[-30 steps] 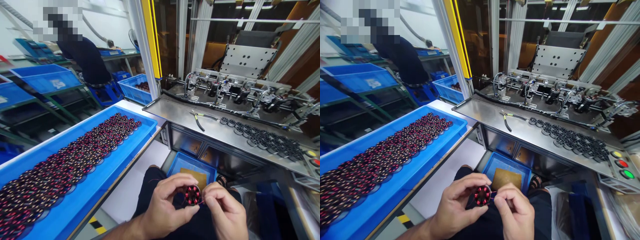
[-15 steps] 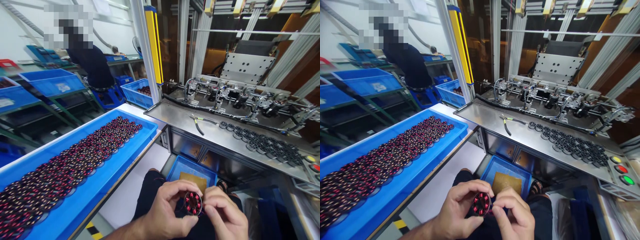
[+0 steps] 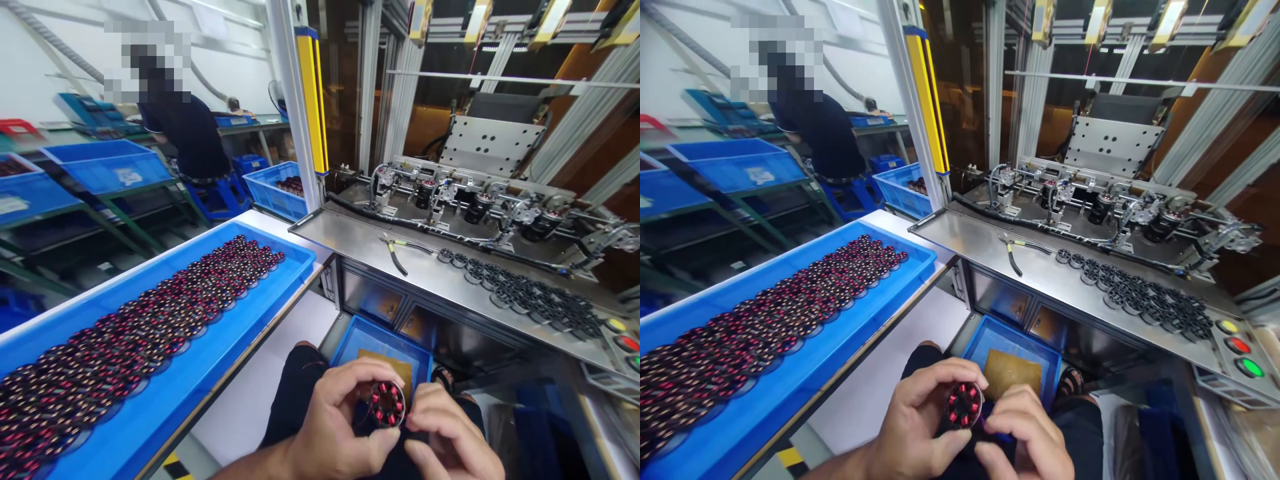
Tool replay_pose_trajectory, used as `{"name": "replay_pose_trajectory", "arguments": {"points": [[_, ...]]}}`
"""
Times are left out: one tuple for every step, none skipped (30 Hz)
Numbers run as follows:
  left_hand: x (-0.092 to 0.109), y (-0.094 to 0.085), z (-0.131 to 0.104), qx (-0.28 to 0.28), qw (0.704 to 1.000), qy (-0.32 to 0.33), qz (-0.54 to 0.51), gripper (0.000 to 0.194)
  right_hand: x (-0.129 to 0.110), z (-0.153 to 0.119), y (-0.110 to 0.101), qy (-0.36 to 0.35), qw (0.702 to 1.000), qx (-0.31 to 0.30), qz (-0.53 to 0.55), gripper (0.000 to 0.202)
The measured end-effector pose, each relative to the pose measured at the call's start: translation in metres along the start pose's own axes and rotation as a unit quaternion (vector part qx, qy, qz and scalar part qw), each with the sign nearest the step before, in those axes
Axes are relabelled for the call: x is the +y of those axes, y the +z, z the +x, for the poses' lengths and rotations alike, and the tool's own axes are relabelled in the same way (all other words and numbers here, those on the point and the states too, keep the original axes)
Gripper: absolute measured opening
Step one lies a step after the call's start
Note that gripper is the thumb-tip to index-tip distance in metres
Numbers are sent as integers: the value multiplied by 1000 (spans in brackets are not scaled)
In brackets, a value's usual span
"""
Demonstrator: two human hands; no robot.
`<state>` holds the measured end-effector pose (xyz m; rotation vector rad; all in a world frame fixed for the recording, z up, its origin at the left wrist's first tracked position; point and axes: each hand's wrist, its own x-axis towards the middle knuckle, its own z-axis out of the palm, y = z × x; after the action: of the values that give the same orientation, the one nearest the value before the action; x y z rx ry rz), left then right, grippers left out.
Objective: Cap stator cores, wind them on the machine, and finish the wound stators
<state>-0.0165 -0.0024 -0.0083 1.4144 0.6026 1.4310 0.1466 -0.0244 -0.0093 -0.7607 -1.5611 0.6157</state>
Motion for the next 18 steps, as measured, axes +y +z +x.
{"name": "replay_pose_trajectory", "arguments": {"points": [[0, -1, 0, -8, 998, -40, -47, 57, 1, 2, -3, 13, 1000, -4, 10, 16], [1, -1, -1, -18, 992, -84, -92, 52, 2, 5, -7, 22, 999, -15, 20, 23], [1, -1, -2, -28, 983, -126, -128, 47, 3, 8, -11, 27, 999, -33, 29, 28], [2, -1, -2, -37, 974, -162, -155, 43, 3, 11, -14, 26, 997, -57, 35, 32], [2, -1, -3, -44, 966, -189, -173, 41, 3, 14, -17, 22, 996, -82, 40, 34], [1, -1, -4, -50, 959, -209, -184, 40, 4, 17, -19, 21, 993, -106, 44, 35], [1, 0, -5, -52, 954, -224, -191, 41, 3, 20, -21, 22, 991, -123, 50, 35], [0, 0, -6, -54, 950, -236, -196, 42, 3, 23, -21, 24, 989, -135, 59, 36], [0, 0, -7, -55, 947, -245, -202, 43, 3, 25, -21, 27, 986, -147, 69, 35], [-1, 1, -7, -58, 943, -254, -208, 44, 3, 27, -21, 30, 984, -157, 78, 33], [-1, 1, -7, -62, 939, -264, -212, 45, 3, 29, -20, 30, 982, -166, 87, 31], [-1, 1, -7, -67, 934, -275, -217, 44, 2, 31, -20, 26, 980, -173, 89, 29], [-1, 1, -6, -73, 929, -287, -223, 43, 2, 32, -19, 18, 980, -178, 85, 26], [-1, 1, -6, -77, 922, -299, -231, 41, 1, 32, -18, 8, 981, -177, 74, 23], [0, 1, -5, -77, 916, -311, -240, 39, 0, 32, -18, -5, 984, -170, 57, 19], [0, 2, -5, -76, 911, -318, -251, 39, -2, 31, -18, -15, 987, -155, 41, 18], [1, 2, -5, -73, 907, -321, -264, 39, -4, 29, -19, -21, 991, -131, 18, 18], [2, 3, -4, -70, 903, -320, -276, 40, -6, 27, -20, -24, 994, -104, -7, 20]]}}
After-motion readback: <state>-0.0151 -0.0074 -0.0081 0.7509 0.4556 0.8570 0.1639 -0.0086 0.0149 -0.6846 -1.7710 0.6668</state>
